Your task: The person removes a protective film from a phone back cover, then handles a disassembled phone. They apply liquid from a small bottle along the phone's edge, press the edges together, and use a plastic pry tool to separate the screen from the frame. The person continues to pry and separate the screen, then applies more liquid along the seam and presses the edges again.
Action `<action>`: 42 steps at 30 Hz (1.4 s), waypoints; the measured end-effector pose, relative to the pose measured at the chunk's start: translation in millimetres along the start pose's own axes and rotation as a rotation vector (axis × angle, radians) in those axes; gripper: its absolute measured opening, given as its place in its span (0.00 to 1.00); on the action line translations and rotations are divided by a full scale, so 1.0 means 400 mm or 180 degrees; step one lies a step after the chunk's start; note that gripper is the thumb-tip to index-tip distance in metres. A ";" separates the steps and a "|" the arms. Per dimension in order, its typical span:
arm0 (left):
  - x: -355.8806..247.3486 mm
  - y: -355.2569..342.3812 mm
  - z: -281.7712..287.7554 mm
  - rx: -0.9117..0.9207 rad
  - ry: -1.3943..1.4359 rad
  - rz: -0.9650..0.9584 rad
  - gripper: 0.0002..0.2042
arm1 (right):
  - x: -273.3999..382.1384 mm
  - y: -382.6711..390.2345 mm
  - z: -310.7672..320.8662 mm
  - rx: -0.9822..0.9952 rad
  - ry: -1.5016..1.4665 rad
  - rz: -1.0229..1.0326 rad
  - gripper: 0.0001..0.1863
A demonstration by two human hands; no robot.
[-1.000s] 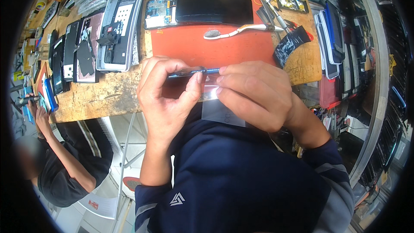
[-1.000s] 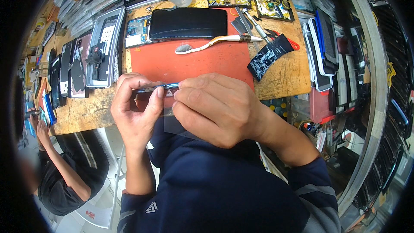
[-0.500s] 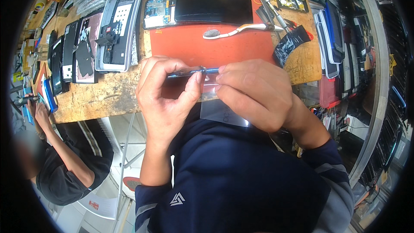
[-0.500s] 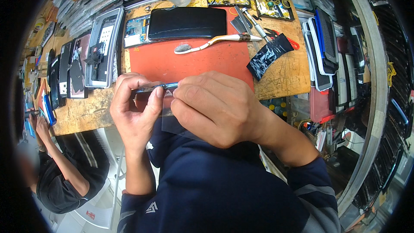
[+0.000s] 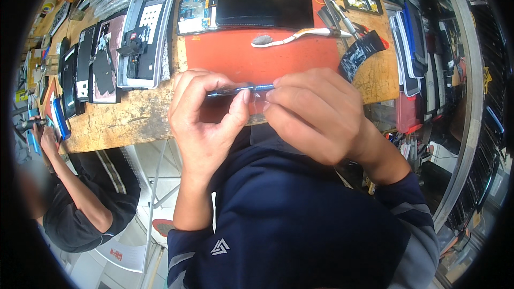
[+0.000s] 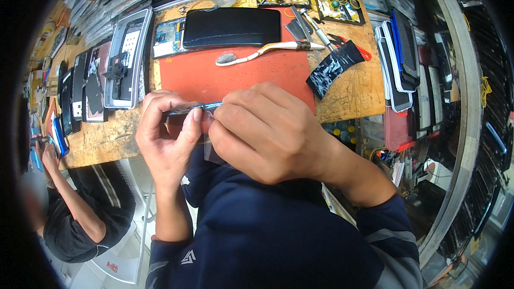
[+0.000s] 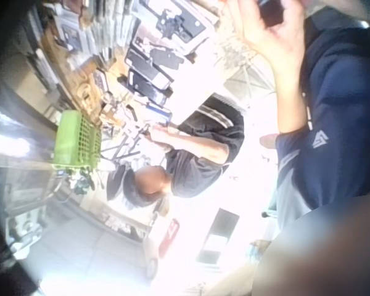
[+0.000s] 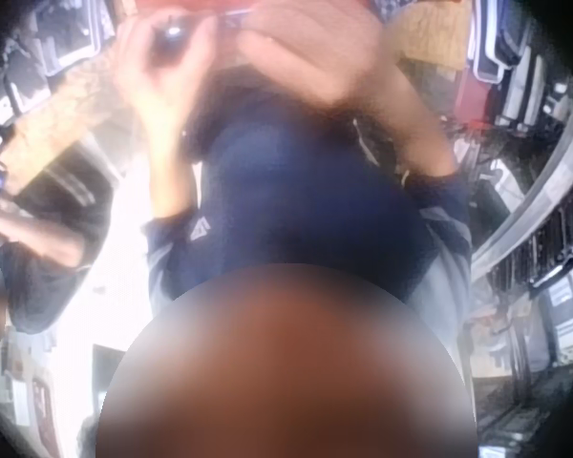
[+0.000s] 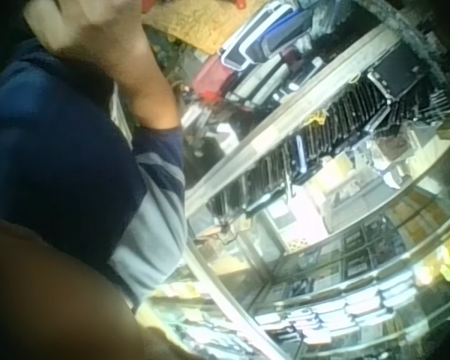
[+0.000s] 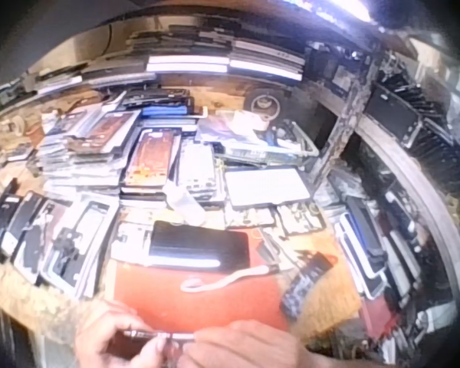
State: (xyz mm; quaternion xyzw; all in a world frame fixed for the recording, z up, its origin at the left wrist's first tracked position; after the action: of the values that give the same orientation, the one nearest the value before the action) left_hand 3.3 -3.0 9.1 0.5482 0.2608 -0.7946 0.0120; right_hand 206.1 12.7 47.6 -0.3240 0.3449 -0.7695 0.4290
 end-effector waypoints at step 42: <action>0.090 0.009 -0.041 -0.1139 0.0926 0.0997 0.10 | -0.139 -0.100 -0.058 0.1011 -0.0750 -0.1096 0.04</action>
State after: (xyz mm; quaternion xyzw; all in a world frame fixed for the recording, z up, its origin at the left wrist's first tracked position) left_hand 4.4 10.7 -28.2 0.6792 0.3081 -0.6373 0.1938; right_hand 193.6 83.3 55.7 -0.3939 0.1072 -0.8326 0.3744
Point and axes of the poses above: each hand's wrist, its own y-axis away from the middle knuckle, its own z-axis out of the back of the hand, x = y × z, the point moved 2 cm from there along -y, towards the middle knuckle, and after that the axes turned 14 degrees about -x, right-handed, at the moved point
